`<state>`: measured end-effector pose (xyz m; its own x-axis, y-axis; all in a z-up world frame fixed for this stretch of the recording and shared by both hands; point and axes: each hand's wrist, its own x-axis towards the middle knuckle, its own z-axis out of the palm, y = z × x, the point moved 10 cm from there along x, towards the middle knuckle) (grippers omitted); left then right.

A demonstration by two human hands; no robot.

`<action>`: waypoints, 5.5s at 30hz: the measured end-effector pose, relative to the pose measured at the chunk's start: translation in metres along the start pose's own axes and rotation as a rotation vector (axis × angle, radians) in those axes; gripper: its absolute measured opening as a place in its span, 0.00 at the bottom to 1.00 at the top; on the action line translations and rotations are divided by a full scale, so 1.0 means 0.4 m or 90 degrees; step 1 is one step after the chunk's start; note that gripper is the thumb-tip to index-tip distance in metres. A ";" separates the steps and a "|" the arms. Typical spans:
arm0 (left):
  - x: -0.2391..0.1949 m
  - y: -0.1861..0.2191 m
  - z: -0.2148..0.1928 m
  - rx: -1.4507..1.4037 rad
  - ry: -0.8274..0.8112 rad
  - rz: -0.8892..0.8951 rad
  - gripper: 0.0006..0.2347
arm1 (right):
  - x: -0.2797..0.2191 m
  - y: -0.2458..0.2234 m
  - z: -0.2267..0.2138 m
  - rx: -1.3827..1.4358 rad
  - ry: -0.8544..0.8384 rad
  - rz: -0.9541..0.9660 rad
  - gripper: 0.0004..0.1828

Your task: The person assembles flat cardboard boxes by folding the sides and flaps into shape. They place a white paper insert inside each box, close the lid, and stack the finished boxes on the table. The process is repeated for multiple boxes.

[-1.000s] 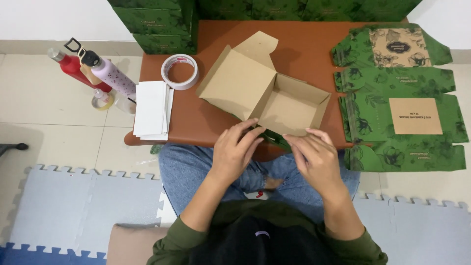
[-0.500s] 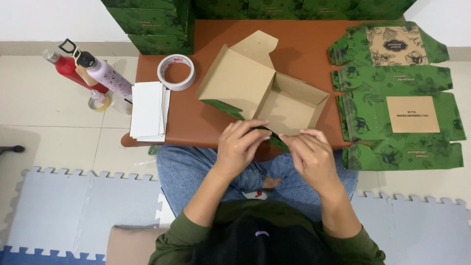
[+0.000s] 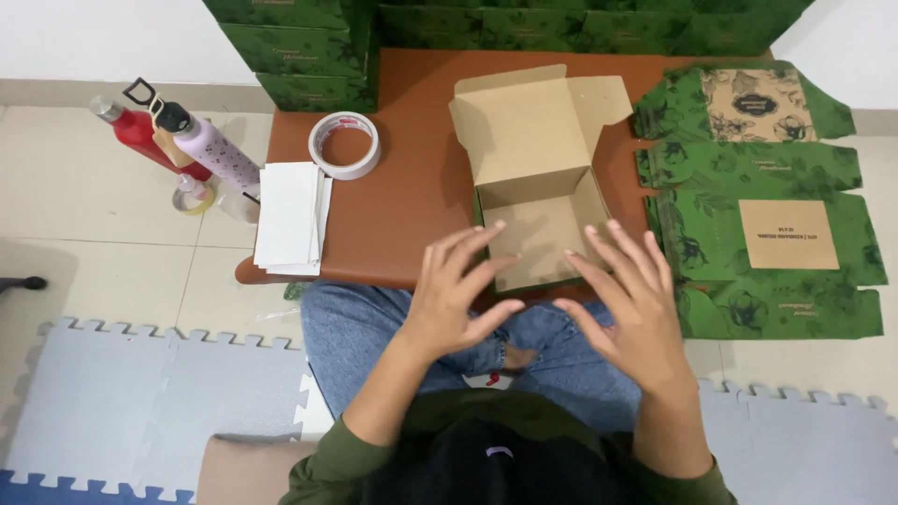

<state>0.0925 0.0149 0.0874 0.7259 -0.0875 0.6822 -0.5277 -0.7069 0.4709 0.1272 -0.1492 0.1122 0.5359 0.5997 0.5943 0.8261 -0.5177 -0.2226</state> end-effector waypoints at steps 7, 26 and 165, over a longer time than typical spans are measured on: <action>-0.006 -0.093 0.028 0.098 0.038 -0.022 0.03 | -0.030 0.062 0.076 -0.039 0.020 0.023 0.21; -0.359 -0.305 -0.444 0.201 0.335 -0.431 0.15 | 0.248 -0.397 0.395 0.394 0.070 -0.195 0.10; 0.085 -0.082 -0.006 0.130 -0.180 -0.332 0.27 | 0.086 0.114 -0.023 0.239 -0.081 0.332 0.34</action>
<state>0.1334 0.0366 0.0965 0.9684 0.1428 0.2043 0.0019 -0.8239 0.5668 0.1817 -0.1579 0.1296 0.8803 0.4066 0.2443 0.4442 -0.5261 -0.7251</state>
